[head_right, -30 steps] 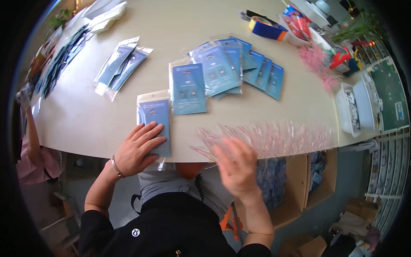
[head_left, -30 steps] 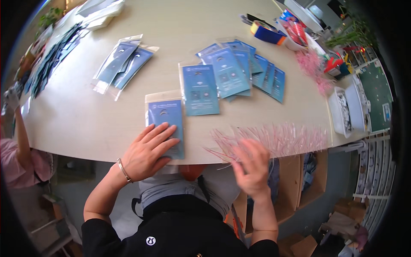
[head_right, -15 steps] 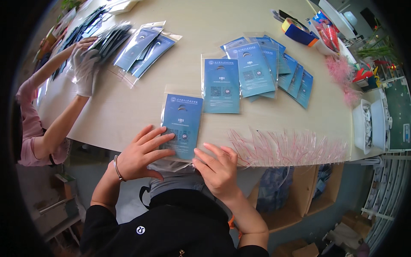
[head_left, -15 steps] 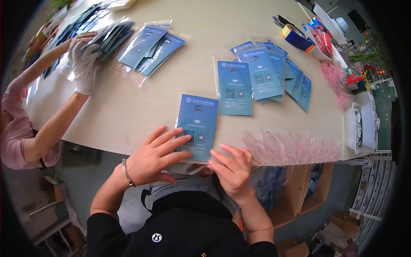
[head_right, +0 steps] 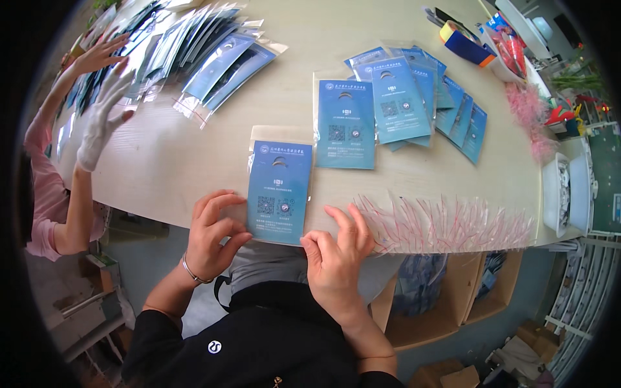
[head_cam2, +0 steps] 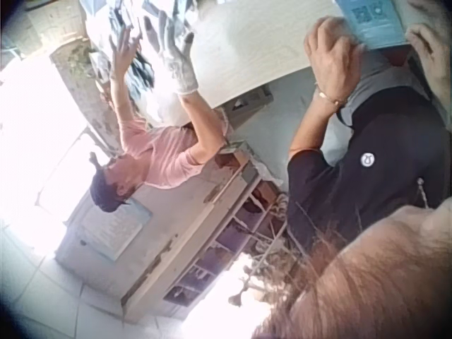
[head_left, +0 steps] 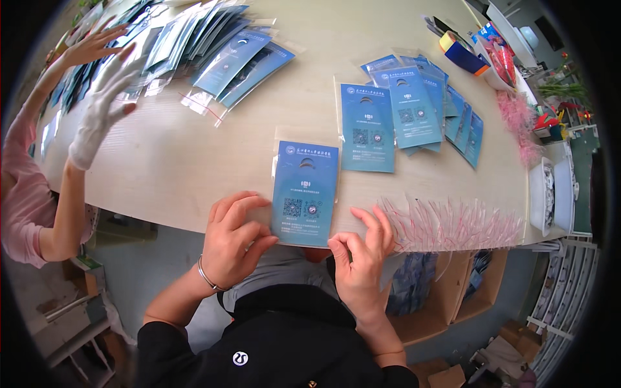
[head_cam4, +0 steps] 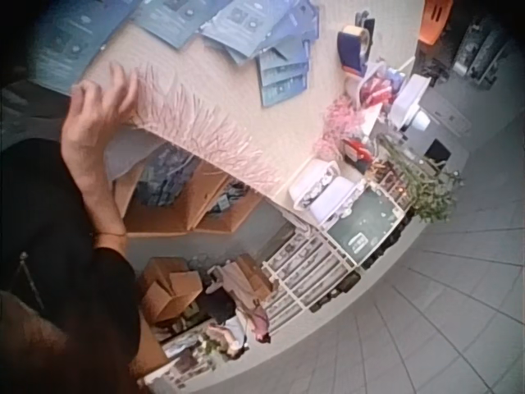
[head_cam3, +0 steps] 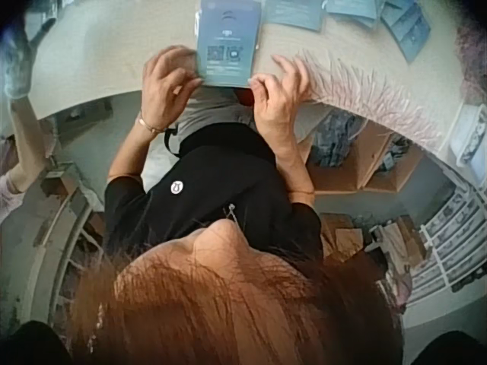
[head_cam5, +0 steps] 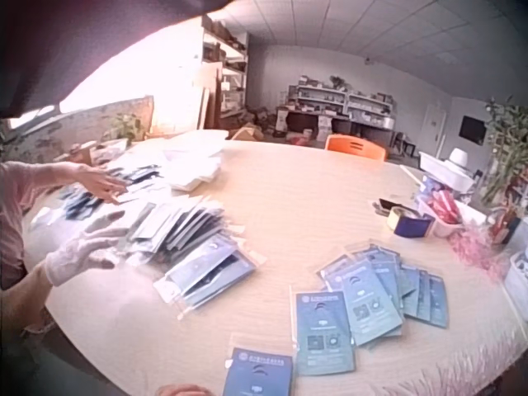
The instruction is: The person repeatedly picks up blue face masks and places them into clear plastic bags on a table. The person then places the packaged masks into a cardboard box. Another person is visible in the background working at the same table.
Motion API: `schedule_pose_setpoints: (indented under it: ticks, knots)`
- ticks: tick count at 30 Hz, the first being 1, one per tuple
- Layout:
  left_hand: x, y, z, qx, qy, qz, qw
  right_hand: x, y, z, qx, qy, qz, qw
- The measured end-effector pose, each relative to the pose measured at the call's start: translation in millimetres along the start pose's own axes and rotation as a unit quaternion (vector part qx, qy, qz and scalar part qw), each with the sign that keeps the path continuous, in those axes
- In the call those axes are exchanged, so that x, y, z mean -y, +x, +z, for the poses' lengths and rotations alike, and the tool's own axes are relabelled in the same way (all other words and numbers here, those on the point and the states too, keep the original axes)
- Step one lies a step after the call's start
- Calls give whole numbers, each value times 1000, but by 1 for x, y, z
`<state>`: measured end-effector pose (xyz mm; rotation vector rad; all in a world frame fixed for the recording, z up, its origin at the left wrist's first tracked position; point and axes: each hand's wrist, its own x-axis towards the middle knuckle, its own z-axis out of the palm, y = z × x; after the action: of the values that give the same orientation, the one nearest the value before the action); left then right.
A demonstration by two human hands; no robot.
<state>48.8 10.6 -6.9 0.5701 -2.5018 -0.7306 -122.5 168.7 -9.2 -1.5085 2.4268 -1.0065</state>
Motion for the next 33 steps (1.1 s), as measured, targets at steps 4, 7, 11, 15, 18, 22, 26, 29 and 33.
schedule_pose_setpoints:
  ticks: [4,7,11,15,18,22,26,29,33]
  knots:
    - [-8,1,-1,9,4,-50,999,8,2,1,10,-12,27,1000]
    - [-10,0,1,6,6,-65,998,11,3,0,11,-20,38,999]
    - [-12,2,3,-4,18,-72,997,15,4,1,3,-29,51,998]
    - [-19,5,7,-19,39,-100,994,16,4,4,-35,-20,74,996]
    - [-21,0,15,-44,46,-78,995,10,-1,15,-101,-17,65,993]
    - [-18,-4,18,-39,72,-2,997,9,-4,28,-130,-84,-90,984]
    - [-10,-3,11,-18,53,2,998,10,0,21,-51,-112,-171,978]
    - [10,23,-9,-21,127,22,991,6,18,10,-17,-136,-190,972]
    - [69,76,-34,-16,375,-30,926,-20,62,-2,1,-189,-141,972]
